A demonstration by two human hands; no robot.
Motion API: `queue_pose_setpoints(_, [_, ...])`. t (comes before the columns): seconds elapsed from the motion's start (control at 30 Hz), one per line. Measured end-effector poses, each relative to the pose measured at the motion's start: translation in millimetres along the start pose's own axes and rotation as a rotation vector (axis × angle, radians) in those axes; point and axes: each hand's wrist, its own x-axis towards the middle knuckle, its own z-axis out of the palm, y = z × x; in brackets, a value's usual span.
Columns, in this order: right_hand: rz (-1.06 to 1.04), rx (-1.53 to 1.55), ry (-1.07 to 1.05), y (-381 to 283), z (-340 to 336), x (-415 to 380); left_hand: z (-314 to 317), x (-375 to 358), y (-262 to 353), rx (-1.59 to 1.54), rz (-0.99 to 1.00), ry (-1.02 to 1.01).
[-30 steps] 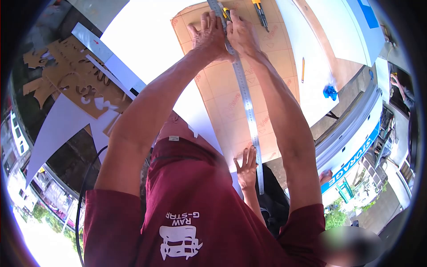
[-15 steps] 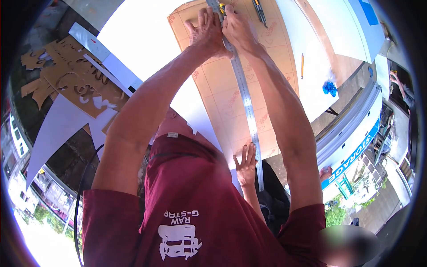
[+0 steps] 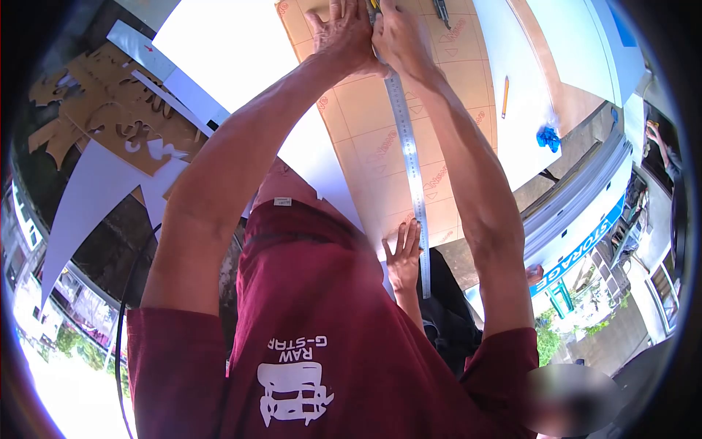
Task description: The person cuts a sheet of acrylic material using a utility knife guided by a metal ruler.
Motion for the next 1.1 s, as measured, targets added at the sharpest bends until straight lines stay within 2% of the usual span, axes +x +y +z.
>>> queue_pose_setpoints(0.13, [0.147,-0.024,-0.142,-42,-38,-1,2,3,0,0.072,-0.014,-0.010])
queue_pose_setpoints(0.23, [0.204,-0.025,-0.087,-30,-25,-5,2,3,3,0.078,-0.019,-0.003])
queue_pose_setpoints(0.33, [-0.015,0.032,0.023,-20,-16,-7,1,3,2,0.037,0.002,0.013])
queue_pose_setpoints(0.43, [0.081,-0.217,-0.125,-43,-43,-18,7,5,-1,0.048,-0.008,0.049])
queue_pose_setpoints(0.53, [0.164,-0.435,-0.124,-38,-37,-39,19,10,-7,0.011,0.001,0.149])
queue_pose_setpoints(0.63, [0.257,-0.211,-0.268,-41,-57,-66,17,10,-11,0.010,0.027,0.098])
queue_pose_setpoints(0.73, [0.177,-0.307,-0.114,-64,-66,-92,10,7,-4,0.053,-0.011,0.068])
queue_pose_setpoints(1.1, [0.273,-0.240,-0.113,-91,-92,-192,12,11,-7,0.080,-0.004,0.049])
